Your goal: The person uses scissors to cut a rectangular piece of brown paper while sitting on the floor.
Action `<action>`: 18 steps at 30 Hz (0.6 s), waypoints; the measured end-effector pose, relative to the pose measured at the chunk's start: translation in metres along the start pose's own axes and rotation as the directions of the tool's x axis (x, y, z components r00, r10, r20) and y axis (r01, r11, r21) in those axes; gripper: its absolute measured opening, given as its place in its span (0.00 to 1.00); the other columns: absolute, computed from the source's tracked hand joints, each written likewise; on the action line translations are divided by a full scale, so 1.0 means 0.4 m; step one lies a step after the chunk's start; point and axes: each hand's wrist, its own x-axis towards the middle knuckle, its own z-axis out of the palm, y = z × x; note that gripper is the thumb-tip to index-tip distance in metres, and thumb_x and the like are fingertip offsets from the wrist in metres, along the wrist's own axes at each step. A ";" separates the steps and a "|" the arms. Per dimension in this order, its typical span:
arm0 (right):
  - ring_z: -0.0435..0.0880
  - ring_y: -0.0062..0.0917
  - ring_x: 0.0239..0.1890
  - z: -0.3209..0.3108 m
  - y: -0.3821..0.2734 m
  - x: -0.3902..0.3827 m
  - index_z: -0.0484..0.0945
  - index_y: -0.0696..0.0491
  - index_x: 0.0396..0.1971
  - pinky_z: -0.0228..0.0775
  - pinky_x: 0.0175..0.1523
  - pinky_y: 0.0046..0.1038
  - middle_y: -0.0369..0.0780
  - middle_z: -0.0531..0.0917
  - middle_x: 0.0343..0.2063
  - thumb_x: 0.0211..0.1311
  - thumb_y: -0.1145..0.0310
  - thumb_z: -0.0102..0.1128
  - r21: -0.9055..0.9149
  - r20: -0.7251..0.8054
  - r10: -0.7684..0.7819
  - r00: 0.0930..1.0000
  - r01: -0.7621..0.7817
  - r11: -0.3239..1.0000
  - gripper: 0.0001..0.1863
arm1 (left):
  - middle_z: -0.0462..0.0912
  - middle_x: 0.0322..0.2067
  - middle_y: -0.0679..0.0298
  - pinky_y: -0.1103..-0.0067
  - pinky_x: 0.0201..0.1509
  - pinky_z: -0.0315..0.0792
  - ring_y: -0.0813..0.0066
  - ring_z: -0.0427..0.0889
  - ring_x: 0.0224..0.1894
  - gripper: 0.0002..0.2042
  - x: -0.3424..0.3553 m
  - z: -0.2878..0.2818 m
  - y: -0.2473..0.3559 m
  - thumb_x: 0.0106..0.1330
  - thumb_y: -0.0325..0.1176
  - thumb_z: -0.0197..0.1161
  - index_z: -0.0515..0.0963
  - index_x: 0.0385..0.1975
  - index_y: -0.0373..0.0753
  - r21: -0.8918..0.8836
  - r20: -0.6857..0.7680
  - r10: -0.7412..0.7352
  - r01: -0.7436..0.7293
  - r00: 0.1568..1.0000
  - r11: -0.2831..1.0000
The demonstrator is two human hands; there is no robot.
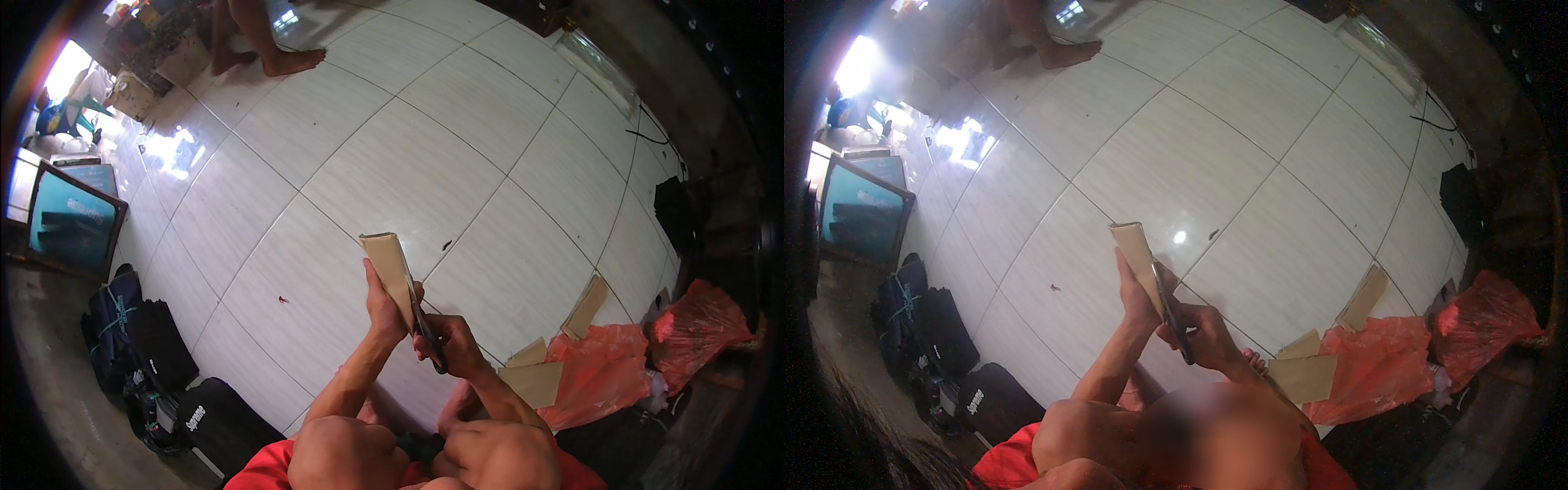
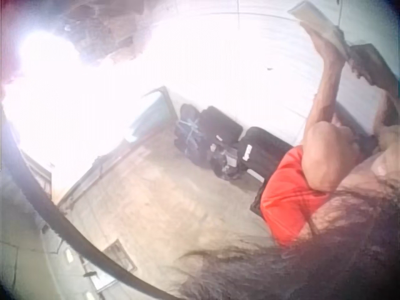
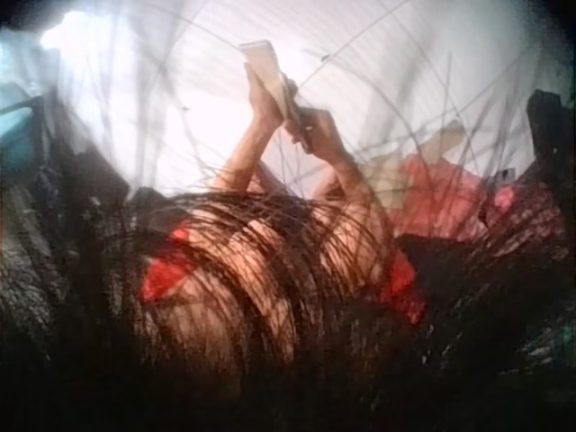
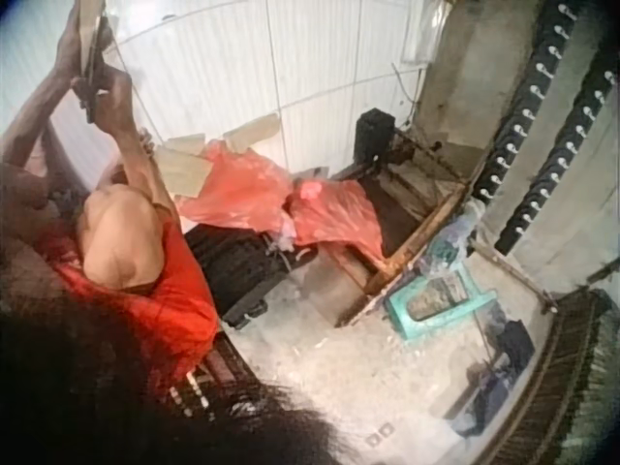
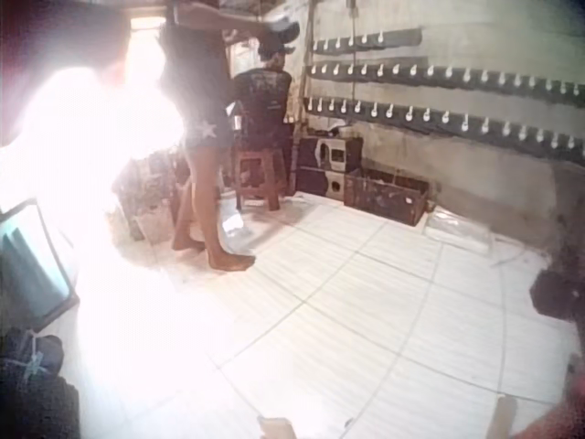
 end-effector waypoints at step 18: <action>0.77 0.15 0.25 0.010 -0.001 -0.011 0.77 0.57 0.30 0.72 0.33 0.21 0.33 0.79 0.22 0.65 0.55 0.69 0.005 -0.070 -0.062 0.996 0.062 0.998 0.19 | 0.63 0.16 0.69 0.77 0.18 0.59 0.74 0.63 0.15 0.31 -0.022 0.021 -0.006 0.73 0.68 0.37 0.67 0.24 0.45 0.000 -0.035 -0.033 0.033 0.999 0.999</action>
